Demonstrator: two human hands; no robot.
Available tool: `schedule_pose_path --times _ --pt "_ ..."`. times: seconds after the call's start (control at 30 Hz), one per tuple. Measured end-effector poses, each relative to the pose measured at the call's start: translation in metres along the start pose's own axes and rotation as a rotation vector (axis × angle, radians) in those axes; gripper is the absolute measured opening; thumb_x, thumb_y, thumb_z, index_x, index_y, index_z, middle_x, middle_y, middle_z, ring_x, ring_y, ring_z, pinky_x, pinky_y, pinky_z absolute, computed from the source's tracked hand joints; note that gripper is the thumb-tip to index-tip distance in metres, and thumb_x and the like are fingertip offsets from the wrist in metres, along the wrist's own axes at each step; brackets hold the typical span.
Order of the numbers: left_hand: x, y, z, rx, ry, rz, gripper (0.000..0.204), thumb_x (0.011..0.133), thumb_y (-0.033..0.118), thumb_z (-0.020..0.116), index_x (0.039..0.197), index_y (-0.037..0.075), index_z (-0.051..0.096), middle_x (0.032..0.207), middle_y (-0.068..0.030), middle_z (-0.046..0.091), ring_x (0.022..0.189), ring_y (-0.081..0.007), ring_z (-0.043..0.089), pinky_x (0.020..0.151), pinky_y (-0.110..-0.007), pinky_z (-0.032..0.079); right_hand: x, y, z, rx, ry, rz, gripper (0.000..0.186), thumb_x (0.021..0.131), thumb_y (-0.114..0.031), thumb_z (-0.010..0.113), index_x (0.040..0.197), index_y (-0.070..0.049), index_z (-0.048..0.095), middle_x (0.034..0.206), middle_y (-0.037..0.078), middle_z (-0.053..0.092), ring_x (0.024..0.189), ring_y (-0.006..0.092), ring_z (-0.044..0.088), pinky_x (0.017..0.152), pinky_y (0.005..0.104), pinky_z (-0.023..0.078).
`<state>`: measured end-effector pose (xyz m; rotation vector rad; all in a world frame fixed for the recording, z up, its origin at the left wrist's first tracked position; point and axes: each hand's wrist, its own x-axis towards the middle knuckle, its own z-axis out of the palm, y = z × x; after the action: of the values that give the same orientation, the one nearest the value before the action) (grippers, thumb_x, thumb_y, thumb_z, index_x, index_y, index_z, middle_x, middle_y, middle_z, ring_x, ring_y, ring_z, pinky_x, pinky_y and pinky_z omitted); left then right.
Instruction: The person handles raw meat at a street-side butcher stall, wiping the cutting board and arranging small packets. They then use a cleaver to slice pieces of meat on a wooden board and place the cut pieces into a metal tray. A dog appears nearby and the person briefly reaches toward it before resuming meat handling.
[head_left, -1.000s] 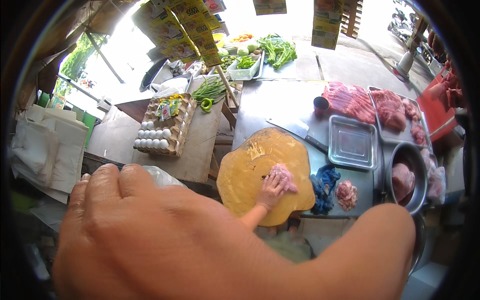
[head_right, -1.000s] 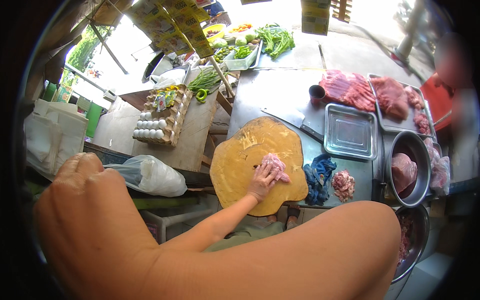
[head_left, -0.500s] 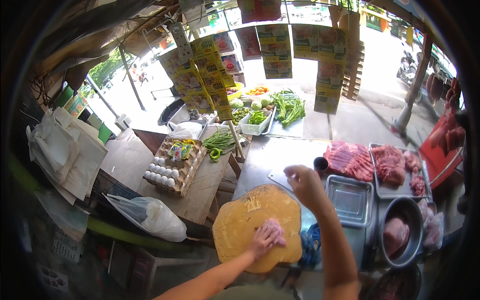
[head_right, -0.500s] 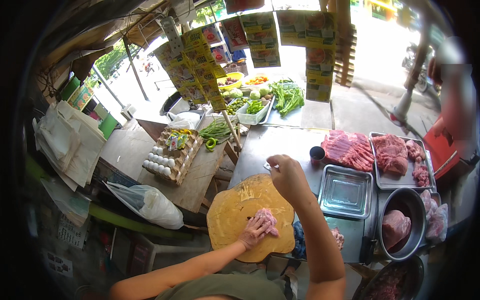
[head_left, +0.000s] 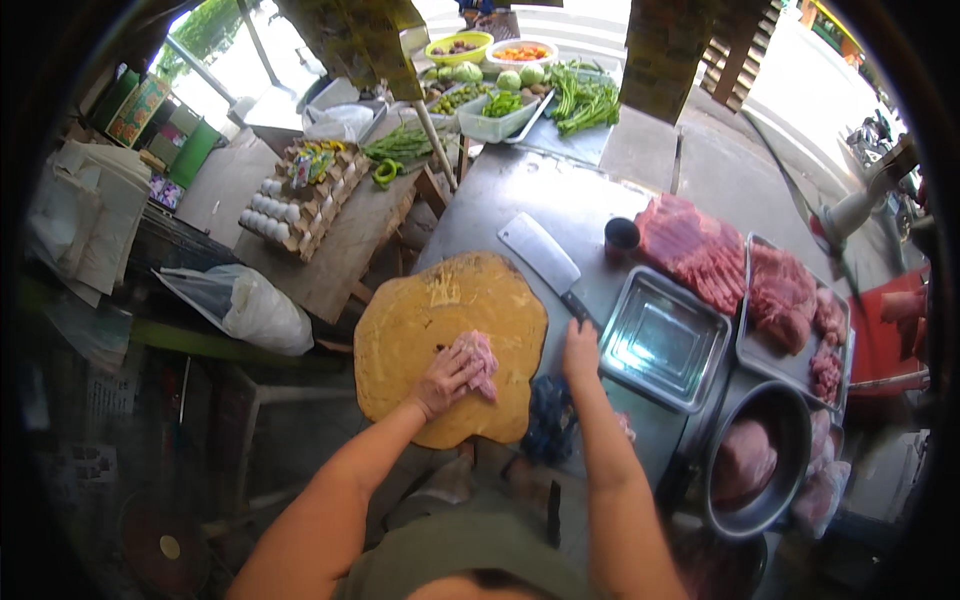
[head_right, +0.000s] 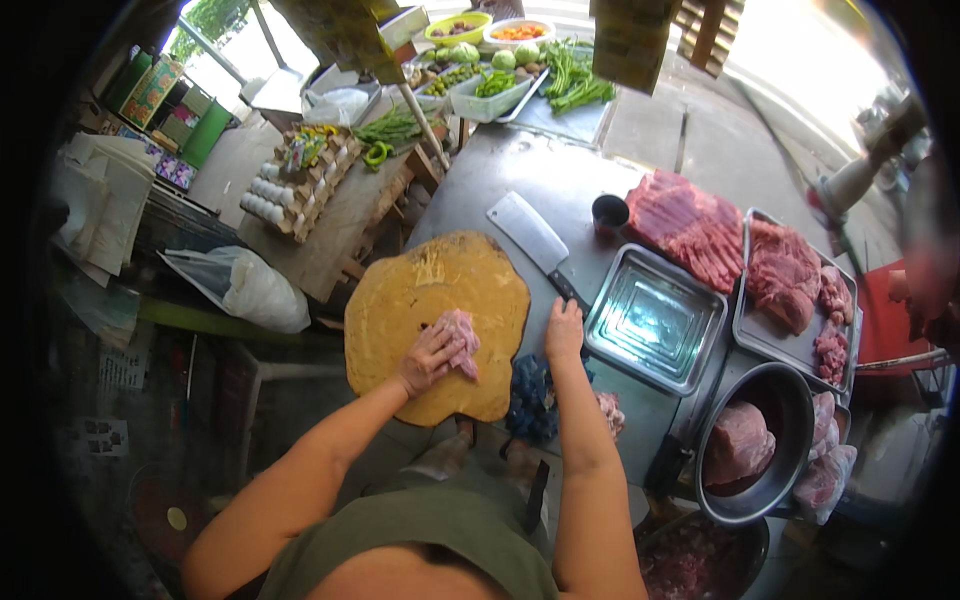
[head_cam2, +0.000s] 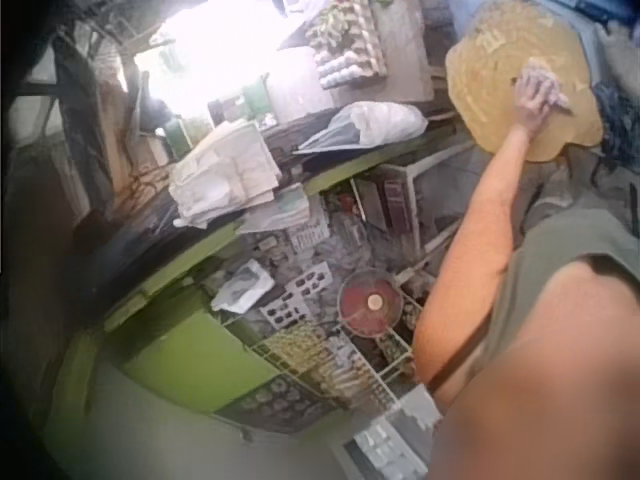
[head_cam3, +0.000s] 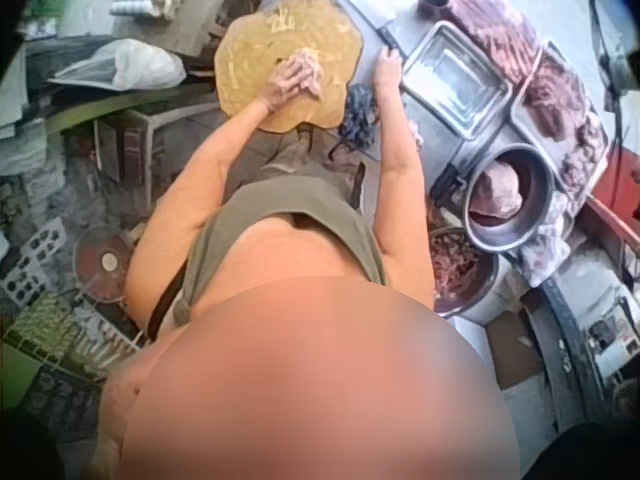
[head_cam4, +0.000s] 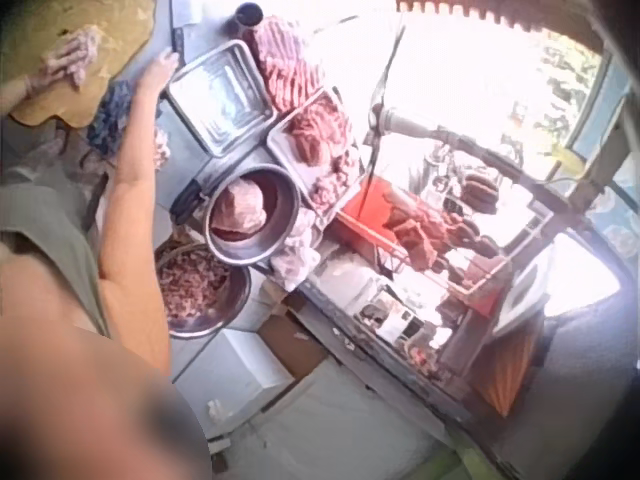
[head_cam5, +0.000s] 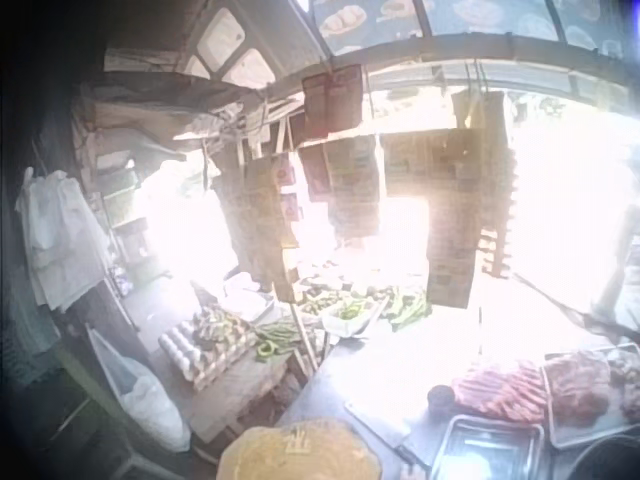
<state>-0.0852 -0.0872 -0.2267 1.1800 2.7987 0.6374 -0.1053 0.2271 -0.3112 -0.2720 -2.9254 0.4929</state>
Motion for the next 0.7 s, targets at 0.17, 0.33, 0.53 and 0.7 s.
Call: schedule_pose_path --times 0.17,0.33,0.53,0.7 --pt "0.002 0.0 0.004 0.003 0.026 -0.041 0.051 0.083 0.015 0.066 0.134 0.016 0.059 0.142 -0.0155 0.049 0.137 -0.0357 0.04 0.113 -0.048 0.032 0.011 0.006 0.001 -0.117 0.12 -0.01 0.031 0.084 -0.009 0.056 0.114 -0.006 0.061 0.102 0.011 0.06 0.096 0.0301 0.058 0.08 0.0378 0.05" --pt "0.005 0.001 0.008 0.038 0.014 -0.027 0.048 0.085 0.013 0.064 0.133 0.012 0.06 0.144 -0.0161 0.048 0.138 -0.0368 0.039 0.113 -0.047 0.033 -0.002 0.0 -0.024 0.065 -0.001 0.008 0.005 0.076 -0.006 0.058 0.078 -0.006 0.062 0.088 0.013 0.06 0.091 0.0312 0.06 0.077 0.0412 0.051" --pt "0.004 0.002 0.01 0.042 0.006 -0.03 0.045 0.09 0.013 0.061 0.134 0.01 0.058 0.147 -0.0162 0.045 0.14 -0.0372 0.036 0.114 -0.047 0.032 -0.078 0.031 -0.067 0.345 0.316 0.162 0.014 0.08 -0.002 0.063 0.094 -0.006 0.067 0.089 0.014 0.06 0.092 0.0342 0.059 0.082 0.0425 0.049" --pt "0.005 0.001 0.015 -0.003 0.028 -0.009 0.044 0.088 0.013 0.062 0.132 0.01 0.06 0.144 -0.0167 0.048 0.137 -0.0378 0.04 0.113 -0.047 0.032 -0.184 0.123 -0.107 -0.005 0.291 0.448 0.019 0.079 -0.002 0.06 0.097 -0.005 0.066 0.092 0.014 0.059 0.093 0.0325 0.056 0.085 0.043 0.047"
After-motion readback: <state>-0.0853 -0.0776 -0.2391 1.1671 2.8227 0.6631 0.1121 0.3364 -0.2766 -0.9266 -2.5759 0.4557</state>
